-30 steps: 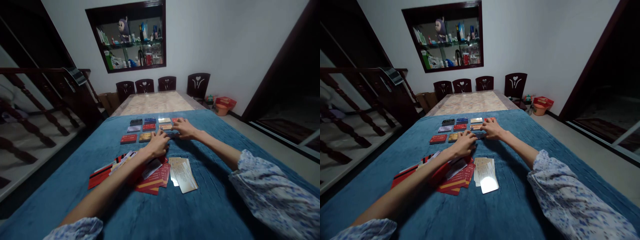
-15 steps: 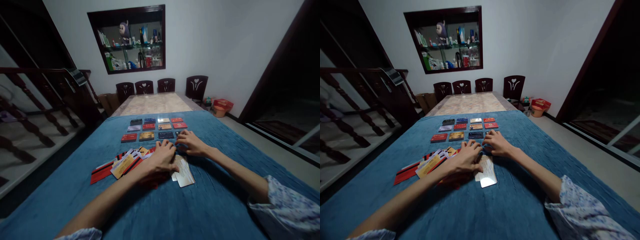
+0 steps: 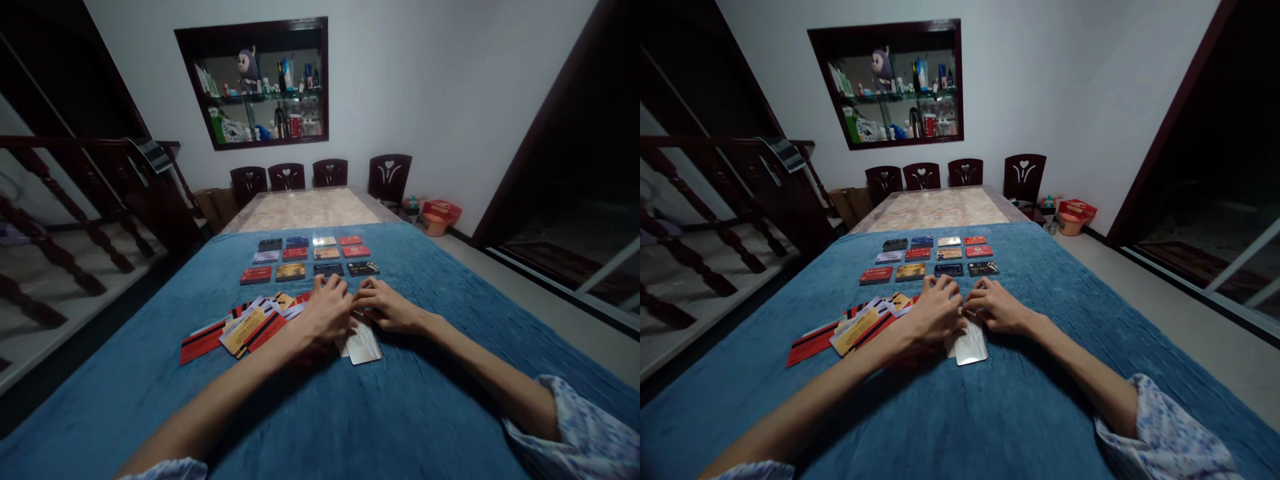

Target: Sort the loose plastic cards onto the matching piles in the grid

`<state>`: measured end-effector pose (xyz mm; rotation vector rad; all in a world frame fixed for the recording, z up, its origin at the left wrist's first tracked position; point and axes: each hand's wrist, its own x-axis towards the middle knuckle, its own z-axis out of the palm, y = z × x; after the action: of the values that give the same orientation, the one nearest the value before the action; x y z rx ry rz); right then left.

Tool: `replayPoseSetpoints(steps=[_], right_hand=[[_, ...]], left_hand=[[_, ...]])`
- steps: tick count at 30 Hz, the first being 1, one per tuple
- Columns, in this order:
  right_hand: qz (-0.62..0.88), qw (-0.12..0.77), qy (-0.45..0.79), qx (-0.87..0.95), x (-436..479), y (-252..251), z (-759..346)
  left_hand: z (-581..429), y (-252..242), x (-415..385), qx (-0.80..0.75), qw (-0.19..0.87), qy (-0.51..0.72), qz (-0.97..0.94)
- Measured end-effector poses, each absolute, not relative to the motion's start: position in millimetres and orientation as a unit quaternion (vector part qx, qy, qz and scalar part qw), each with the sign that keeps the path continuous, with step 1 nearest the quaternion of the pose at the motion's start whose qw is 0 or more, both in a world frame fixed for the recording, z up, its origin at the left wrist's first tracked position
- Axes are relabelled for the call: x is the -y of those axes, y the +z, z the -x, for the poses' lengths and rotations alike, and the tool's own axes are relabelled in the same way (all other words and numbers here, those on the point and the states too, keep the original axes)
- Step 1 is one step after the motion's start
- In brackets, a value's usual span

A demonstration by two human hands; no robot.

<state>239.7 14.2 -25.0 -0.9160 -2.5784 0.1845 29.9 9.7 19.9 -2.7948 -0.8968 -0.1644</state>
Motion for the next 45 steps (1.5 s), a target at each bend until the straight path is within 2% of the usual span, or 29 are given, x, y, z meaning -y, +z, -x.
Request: replayPoseSetpoints(steps=[6,17,23,28,31,39,45], right_hand=[[0.323,0.193,0.06,0.924,-12,-21,-237],[0.316,0.216,0.044,0.923,-8,-21,-240],[0.318,0.23,0.056,0.918,-8,-25,-243],[0.315,0.241,0.047,0.917,-7,-25,-241],[0.311,0.25,0.044,0.916,-5,-24,-238],[0.315,0.272,0.022,0.909,-7,-30,-233],[0.335,0.308,-0.008,0.89,-9,-33,-234]], left_hand=[[-28,26,18,0.235,0.033,-0.02,0.971],[-27,28,26,0.232,0.062,0.018,0.971],[-14,20,26,0.223,0.054,-0.034,0.973],[1,8,20,0.191,0.127,-0.104,0.968],[12,-2,15,0.186,0.136,-0.178,0.957],[24,-17,9,0.244,0.043,-0.335,0.909],[25,-19,7,0.303,-0.036,-0.351,0.885]])
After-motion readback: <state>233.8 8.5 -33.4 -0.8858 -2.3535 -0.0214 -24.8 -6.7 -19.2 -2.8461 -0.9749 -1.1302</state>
